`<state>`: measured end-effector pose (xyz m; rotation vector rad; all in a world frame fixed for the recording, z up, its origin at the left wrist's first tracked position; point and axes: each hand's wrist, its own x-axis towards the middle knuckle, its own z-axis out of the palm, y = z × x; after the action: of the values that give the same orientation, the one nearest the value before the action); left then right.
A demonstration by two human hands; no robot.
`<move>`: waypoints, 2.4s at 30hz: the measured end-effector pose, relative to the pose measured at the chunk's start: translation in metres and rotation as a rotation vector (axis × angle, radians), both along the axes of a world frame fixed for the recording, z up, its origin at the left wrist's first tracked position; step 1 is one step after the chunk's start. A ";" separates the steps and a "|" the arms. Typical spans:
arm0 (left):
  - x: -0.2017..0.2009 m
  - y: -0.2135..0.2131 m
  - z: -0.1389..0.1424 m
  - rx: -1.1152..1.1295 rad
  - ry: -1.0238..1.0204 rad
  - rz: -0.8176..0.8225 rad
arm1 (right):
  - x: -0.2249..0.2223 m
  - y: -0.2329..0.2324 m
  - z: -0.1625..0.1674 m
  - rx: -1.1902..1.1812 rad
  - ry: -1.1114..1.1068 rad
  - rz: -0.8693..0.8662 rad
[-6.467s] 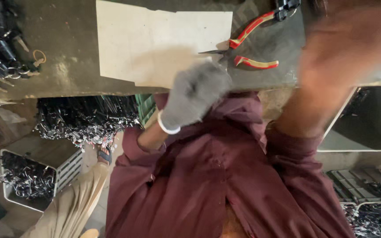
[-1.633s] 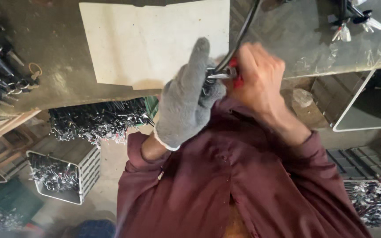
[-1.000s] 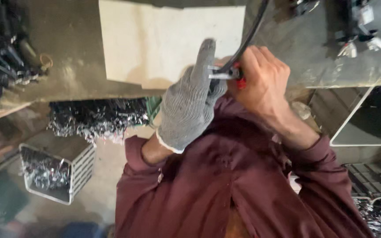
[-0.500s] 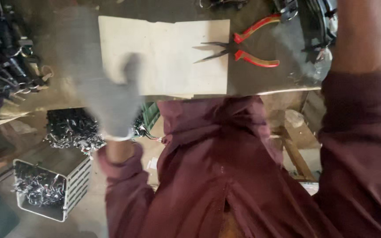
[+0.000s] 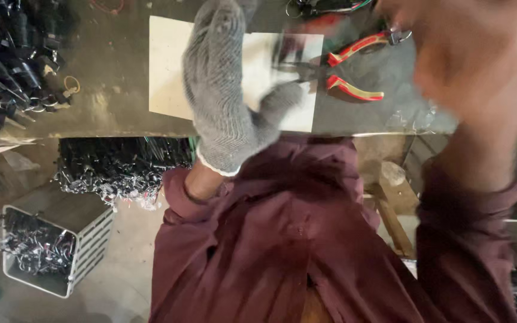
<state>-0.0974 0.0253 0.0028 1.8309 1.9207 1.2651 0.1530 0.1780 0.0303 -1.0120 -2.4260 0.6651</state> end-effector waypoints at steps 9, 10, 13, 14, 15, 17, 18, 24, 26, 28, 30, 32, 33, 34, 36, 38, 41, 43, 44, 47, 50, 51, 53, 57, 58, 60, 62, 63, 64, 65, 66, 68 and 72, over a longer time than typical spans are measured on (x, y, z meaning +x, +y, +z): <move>0.045 -0.028 -0.033 -0.416 -1.232 -0.583 | -0.049 -0.079 -0.053 -1.274 1.208 -0.181; 0.048 -0.032 -0.039 -0.475 -1.412 -0.514 | -0.050 -0.081 -0.054 -1.251 1.250 -0.162; 0.052 -0.039 -0.052 -0.504 -1.784 -0.330 | -0.053 -0.090 -0.051 -1.220 1.353 -0.125; 0.051 -0.039 -0.054 -0.418 -1.807 -0.327 | -0.055 -0.095 -0.048 -1.235 1.378 -0.125; 0.051 -0.038 -0.055 -0.332 -1.832 -0.325 | -0.058 -0.101 -0.044 -1.193 1.366 -0.099; 0.052 -0.031 -0.055 -0.235 -1.440 -0.225 | -0.069 -0.117 -0.033 -1.020 1.233 0.016; 0.053 -0.026 -0.054 -0.185 -1.239 -0.164 | -0.075 -0.125 -0.027 -0.878 1.126 0.093; 0.064 -0.017 -0.035 -0.032 -0.656 -0.216 | -0.072 -0.137 0.007 -0.566 0.618 0.484; 0.053 -0.030 -0.031 -0.095 -0.739 -0.221 | -0.063 -0.131 0.009 -0.200 0.488 0.302; 0.035 -0.047 -0.034 -0.104 -0.767 -0.069 | -0.060 -0.128 0.002 0.007 0.281 0.200; 0.025 -0.064 -0.042 -0.090 -0.720 0.070 | -0.064 -0.130 -0.011 0.073 0.021 0.167; 0.023 -0.074 -0.052 -0.077 -0.594 0.121 | -0.068 -0.133 -0.027 0.054 0.024 0.153; 0.023 -0.077 -0.055 -0.066 -0.535 0.121 | -0.068 -0.135 -0.035 0.056 0.027 0.139; 0.021 -0.078 -0.056 -0.069 -0.501 0.112 | -0.065 -0.135 -0.042 0.080 0.040 0.106; 0.018 -0.076 -0.055 -0.065 -0.509 0.136 | -0.057 -0.136 -0.051 0.118 0.062 0.047; 0.010 -0.070 -0.052 -0.008 -0.545 0.251 | -0.052 -0.137 -0.056 0.051 0.086 0.074; 0.003 -0.062 -0.053 0.092 -0.166 0.311 | -0.053 -0.136 -0.055 0.049 0.098 0.097; 0.008 -0.063 -0.057 0.104 -0.080 0.262 | -0.061 -0.134 -0.049 0.030 0.095 0.104; 0.013 -0.064 -0.060 0.098 -0.077 0.230 | -0.063 -0.131 -0.043 -0.003 0.092 0.102; 0.036 -0.069 -0.059 -0.040 -0.923 0.079 | -0.061 -0.122 -0.023 0.064 0.087 0.143; 0.057 -0.055 -0.043 -0.194 -0.725 -0.194 | -0.047 -0.116 0.003 -0.049 0.218 -0.008; 0.065 -0.048 -0.034 -0.239 -0.489 -0.268 | -0.045 -0.117 0.011 -0.163 0.363 -0.004; 0.087 -0.037 -0.017 0.016 -0.322 -0.309 | -0.045 -0.119 0.024 -0.400 0.749 0.066; 0.107 -0.045 -0.002 0.024 -0.851 -0.635 | -0.030 -0.104 0.040 -0.752 1.212 0.331; 0.107 -0.049 -0.004 -0.059 -0.863 -0.702 | -0.021 -0.098 0.040 -0.825 1.190 0.395; 0.105 -0.055 -0.009 -0.244 -0.887 -0.764 | 0.002 -0.089 0.035 -0.930 1.149 0.432; 0.102 -0.053 -0.012 -0.450 -0.891 -0.718 | 0.021 -0.086 0.021 -1.001 1.161 0.431; 0.100 -0.051 -0.010 -0.555 -0.893 -0.669 | 0.028 -0.086 0.014 -1.030 1.168 0.420; 0.098 -0.046 -0.008 -0.362 -0.902 -0.527 | 0.033 -0.086 0.009 -1.058 1.171 0.408; 0.099 -0.037 -0.005 -0.169 -0.907 -0.395 | 0.038 -0.086 0.007 -1.073 1.169 0.400; 0.097 -0.032 -0.001 0.024 -0.912 -0.259 | 0.040 -0.085 0.004 -1.078 1.162 0.416; 0.085 -0.029 0.005 0.060 -0.563 -0.313 | 0.041 -0.084 0.002 -1.129 1.162 0.445; 0.064 -0.029 -0.011 0.068 -0.137 -0.410 | 0.034 -0.073 -0.015 -1.216 1.302 0.433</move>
<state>-0.0334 -0.0038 -0.0080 1.9791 1.3554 1.2837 0.1872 0.1045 0.0152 -0.0901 -0.9009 2.1677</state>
